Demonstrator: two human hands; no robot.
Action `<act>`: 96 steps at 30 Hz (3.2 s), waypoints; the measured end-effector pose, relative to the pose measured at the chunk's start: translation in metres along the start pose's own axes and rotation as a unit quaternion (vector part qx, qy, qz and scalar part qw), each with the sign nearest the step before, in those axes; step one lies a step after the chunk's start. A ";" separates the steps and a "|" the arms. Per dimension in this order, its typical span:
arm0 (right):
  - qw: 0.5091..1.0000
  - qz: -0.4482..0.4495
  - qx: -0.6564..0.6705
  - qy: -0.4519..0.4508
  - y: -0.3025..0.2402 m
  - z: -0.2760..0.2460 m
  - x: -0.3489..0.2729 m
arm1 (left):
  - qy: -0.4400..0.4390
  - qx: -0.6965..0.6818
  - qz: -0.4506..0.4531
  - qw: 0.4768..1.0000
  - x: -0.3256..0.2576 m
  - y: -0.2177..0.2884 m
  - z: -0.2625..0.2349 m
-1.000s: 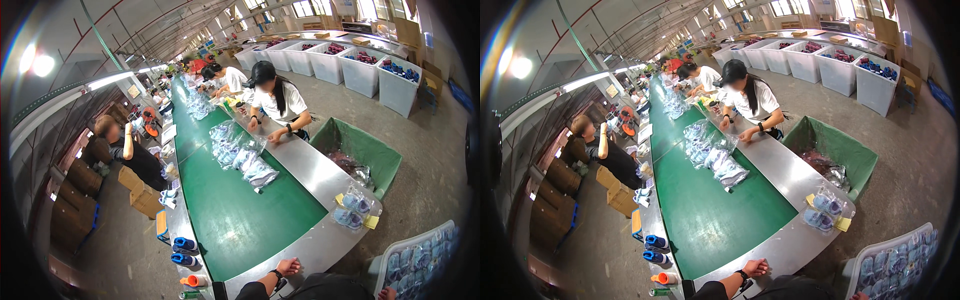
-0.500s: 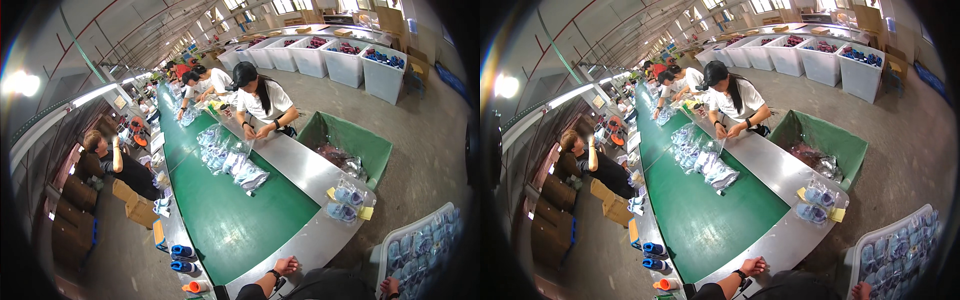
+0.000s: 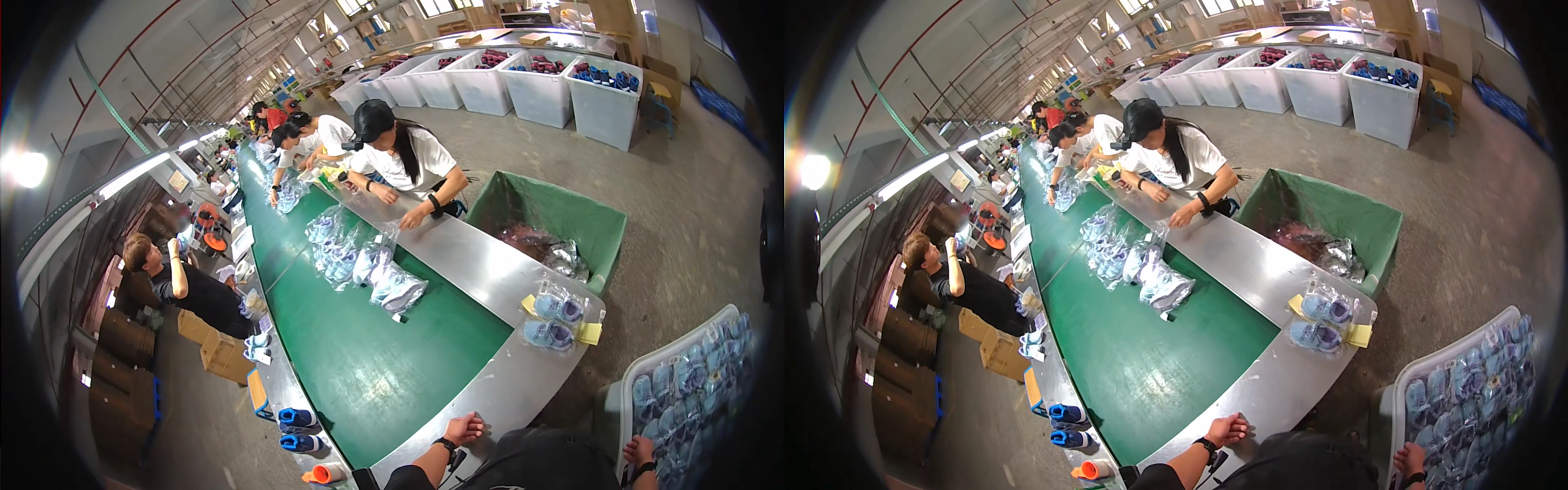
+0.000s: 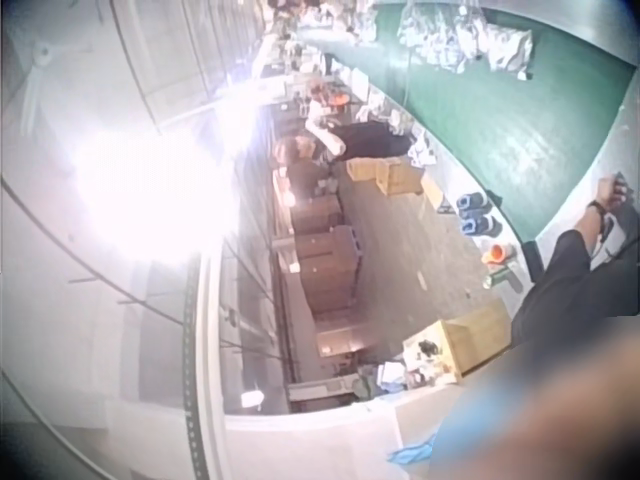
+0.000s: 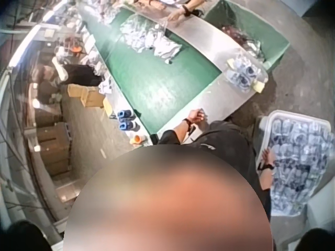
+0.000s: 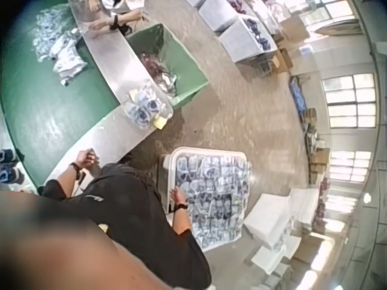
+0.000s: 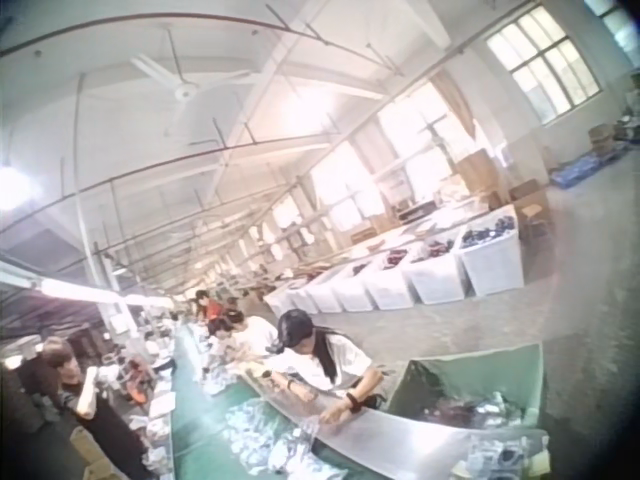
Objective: The person repeatedly picks packaged slippers from a large white bin and places them onto a green conveyor belt. Other workers are visible along the line, handling similar items. The camera wearer continues this pick-and-place cycle throughout the clip.
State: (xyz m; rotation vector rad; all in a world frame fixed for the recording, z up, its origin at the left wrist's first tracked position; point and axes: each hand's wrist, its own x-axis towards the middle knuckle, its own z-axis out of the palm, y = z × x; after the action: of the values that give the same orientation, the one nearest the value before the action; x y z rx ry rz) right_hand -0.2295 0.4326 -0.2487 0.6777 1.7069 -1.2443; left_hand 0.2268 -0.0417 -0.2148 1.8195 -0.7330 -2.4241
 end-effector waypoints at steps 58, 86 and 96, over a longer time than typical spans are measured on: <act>0.999 0.016 0.030 -0.031 0.004 -0.031 0.018 | -0.017 0.212 -0.002 0.977 0.010 0.036 0.006; 0.999 -0.025 0.016 0.044 0.006 -0.027 -0.116 | 0.500 0.369 0.373 0.689 0.070 0.343 -0.078; 0.995 -0.037 -0.066 0.066 0.009 0.004 -0.152 | 0.436 0.538 0.348 0.632 0.059 0.317 -0.040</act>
State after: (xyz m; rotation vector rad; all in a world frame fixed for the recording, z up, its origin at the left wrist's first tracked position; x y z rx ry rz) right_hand -0.1521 0.4421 -0.1181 0.6347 1.9190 -1.1471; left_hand 0.1635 -0.3549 -0.1565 1.9057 -2.3048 -0.3225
